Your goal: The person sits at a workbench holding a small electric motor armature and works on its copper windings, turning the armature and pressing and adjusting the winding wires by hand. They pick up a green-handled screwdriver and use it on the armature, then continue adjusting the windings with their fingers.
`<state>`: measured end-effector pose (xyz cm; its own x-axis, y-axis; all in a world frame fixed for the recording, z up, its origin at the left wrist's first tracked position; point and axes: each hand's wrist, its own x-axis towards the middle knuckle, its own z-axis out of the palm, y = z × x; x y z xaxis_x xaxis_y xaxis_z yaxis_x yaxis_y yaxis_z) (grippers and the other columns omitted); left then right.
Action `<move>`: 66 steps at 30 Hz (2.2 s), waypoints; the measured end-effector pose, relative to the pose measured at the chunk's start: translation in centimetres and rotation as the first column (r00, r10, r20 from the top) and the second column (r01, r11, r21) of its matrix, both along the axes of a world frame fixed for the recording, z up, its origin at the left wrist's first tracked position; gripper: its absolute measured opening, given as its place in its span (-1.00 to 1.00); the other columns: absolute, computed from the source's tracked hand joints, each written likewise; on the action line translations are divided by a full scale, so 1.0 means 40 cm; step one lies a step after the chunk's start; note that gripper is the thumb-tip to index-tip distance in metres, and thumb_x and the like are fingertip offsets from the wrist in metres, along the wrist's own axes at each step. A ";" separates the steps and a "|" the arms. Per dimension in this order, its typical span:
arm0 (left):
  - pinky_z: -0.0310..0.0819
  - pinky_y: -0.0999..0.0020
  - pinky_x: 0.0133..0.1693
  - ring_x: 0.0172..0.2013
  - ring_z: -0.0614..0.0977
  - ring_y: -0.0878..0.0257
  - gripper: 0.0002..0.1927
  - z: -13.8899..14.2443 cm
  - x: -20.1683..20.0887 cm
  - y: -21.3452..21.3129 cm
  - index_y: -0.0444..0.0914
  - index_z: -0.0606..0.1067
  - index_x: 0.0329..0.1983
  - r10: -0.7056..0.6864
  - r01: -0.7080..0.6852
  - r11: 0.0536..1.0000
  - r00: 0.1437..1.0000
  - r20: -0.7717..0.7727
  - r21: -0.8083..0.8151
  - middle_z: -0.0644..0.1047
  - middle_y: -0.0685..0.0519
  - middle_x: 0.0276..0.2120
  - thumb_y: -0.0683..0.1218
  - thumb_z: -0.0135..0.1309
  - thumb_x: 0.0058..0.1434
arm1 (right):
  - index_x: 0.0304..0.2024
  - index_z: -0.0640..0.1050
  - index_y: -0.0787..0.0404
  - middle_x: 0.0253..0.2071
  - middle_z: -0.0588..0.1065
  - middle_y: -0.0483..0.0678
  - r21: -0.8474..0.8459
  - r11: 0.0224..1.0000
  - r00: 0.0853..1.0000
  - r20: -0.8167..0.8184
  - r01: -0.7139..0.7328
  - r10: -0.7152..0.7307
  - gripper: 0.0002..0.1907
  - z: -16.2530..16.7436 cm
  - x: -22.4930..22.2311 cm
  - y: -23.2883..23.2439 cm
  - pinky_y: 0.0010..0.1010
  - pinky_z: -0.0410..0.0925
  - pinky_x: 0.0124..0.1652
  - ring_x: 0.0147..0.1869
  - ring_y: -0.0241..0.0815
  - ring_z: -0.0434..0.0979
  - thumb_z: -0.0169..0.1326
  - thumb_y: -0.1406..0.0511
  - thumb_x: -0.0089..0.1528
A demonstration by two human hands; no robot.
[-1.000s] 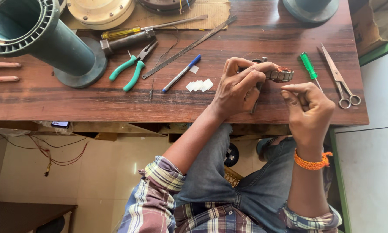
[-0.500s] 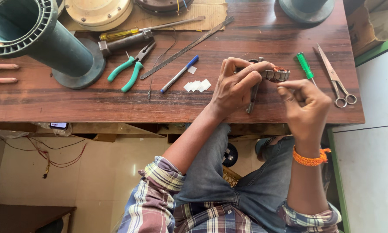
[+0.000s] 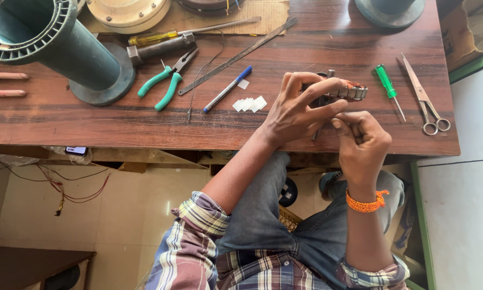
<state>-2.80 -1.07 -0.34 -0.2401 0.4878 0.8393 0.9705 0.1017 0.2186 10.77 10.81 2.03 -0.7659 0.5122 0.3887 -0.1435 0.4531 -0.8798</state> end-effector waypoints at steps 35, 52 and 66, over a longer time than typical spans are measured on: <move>0.40 0.26 0.02 0.01 0.52 0.20 -0.82 0.029 0.019 0.000 -0.27 0.41 -0.32 -0.050 -0.002 0.974 0.973 0.225 0.228 0.35 0.03 0.18 -0.24 0.23 0.16 | -0.14 0.64 0.33 -0.42 0.43 -0.25 0.275 0.956 0.991 0.116 -0.099 0.070 -0.94 0.149 -0.122 0.095 -0.60 0.20 -0.37 -0.37 -0.53 0.32 0.28 0.45 0.35; 0.29 0.32 0.13 0.13 0.48 0.22 -0.53 -0.006 0.007 0.017 -0.05 0.34 0.26 -0.088 0.060 0.987 0.978 0.188 0.149 0.49 0.29 0.19 -0.06 0.23 0.35 | -0.19 0.60 0.34 -0.44 0.27 -0.31 0.152 0.988 1.000 0.011 0.021 -0.023 -0.84 0.041 -0.018 0.121 -0.63 0.01 -0.39 -0.39 -0.55 0.12 0.36 0.44 0.43; 0.29 0.25 0.17 0.05 0.49 0.16 -0.55 0.013 0.006 0.004 -0.12 0.35 0.06 -0.068 0.048 0.995 0.973 0.220 0.092 0.54 0.25 0.17 -0.31 0.02 0.10 | -0.14 0.60 0.34 -0.43 0.33 -0.31 0.077 0.997 1.000 -0.014 -0.001 0.002 -0.94 0.023 -0.025 0.045 -0.60 0.02 -0.37 -0.36 -0.55 0.13 0.25 0.46 0.39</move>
<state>-2.57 -0.90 0.17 -0.3992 0.4354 0.8069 0.9000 0.0182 0.4355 9.76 12.61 2.96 -0.7605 0.4794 0.4380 -0.1565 0.5194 -0.8401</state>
